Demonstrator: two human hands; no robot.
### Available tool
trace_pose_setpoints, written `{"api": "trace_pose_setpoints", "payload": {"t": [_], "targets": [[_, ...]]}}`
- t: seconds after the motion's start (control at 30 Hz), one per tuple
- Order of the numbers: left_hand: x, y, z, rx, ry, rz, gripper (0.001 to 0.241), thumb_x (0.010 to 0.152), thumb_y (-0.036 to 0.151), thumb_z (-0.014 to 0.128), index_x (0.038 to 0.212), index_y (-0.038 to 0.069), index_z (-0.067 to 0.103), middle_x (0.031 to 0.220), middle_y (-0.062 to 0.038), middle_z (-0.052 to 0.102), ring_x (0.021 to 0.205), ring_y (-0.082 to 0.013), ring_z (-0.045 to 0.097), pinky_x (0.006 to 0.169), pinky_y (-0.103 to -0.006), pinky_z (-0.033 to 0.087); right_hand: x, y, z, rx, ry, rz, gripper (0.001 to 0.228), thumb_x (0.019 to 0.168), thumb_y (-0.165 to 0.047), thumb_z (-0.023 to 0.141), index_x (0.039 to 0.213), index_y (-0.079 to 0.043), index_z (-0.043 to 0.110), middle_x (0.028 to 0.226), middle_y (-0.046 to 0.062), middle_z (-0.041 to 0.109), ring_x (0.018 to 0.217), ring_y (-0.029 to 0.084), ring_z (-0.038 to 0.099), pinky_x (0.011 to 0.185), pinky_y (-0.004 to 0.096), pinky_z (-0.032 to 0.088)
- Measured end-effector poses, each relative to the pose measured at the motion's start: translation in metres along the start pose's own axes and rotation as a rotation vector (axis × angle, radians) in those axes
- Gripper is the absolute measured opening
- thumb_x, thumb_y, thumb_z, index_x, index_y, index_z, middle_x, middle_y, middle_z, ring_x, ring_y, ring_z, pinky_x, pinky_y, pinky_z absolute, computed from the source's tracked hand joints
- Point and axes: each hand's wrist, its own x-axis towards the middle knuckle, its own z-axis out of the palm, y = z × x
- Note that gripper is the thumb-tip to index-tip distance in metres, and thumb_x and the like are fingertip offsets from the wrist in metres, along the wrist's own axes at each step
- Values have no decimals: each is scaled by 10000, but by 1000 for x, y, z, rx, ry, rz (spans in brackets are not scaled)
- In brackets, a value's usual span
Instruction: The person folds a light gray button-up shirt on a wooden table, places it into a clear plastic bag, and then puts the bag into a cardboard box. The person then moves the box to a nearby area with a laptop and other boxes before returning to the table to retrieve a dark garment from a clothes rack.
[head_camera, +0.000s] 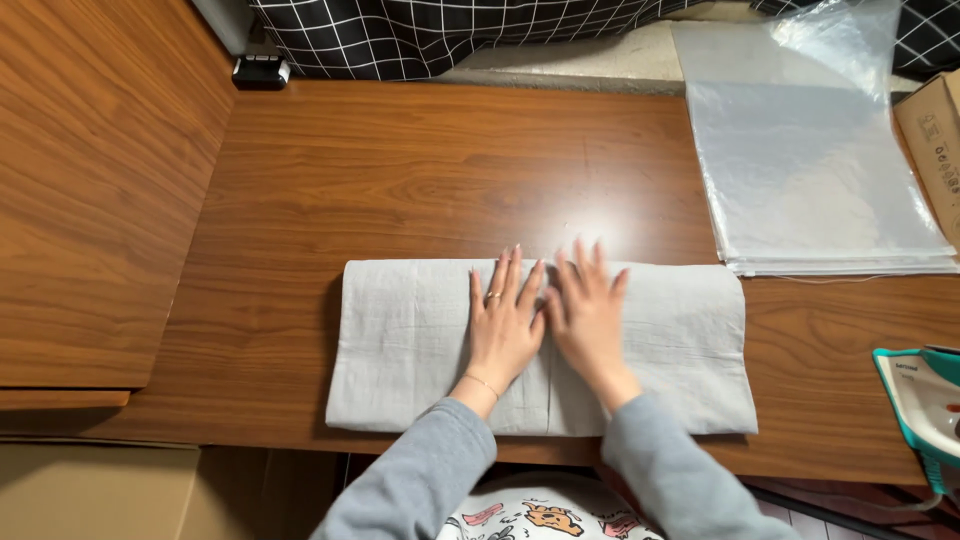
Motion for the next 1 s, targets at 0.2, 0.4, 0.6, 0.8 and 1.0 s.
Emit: {"api": "trace_pose_setpoints", "payload": {"t": [0.2,0.4,0.6,0.8,1.0], "targets": [[-8,-19,29,55,44,19,766,936,431,648,1654,268,438,1738,-173,365,1626,-321,321,1282,-660,156,-20,8,23,-134,-311,136,562,1159,-445,366,1706,-316,367,1809,54,252,1657,265,210,1297,590,99],[-30,-87,-4,103,56,-158,641,989,517,658,1574,276,555,1692,-183,413,1597,-366,340,1227,-684,239,-41,106,-14,-450,-239,173,601,1095,-589,482,1637,-335,531,1678,127,524,1582,302,447,1285,606,239],[-83,-157,-61,436,53,-437,711,1024,549,576,1640,203,501,1777,-213,355,1637,-401,329,1194,-767,310,-60,183,-65,-291,-393,509,612,1153,-562,325,1738,-385,288,1797,55,293,1666,372,188,1264,776,107],[-125,-115,-52,352,91,-667,911,995,555,492,1717,36,292,1753,-374,216,1648,-529,101,1170,-867,42,-76,107,-73,-202,-412,559,745,1043,-438,446,1706,-153,258,1811,175,137,1629,556,-6,1128,896,91],[-130,13,-22,91,-191,-90,771,995,532,594,1673,229,388,1793,-215,153,1659,-399,110,1204,-756,110,-110,-41,-59,232,-625,150,710,1058,-379,590,1698,-220,328,1816,149,110,1662,439,1,1216,739,32]]}}
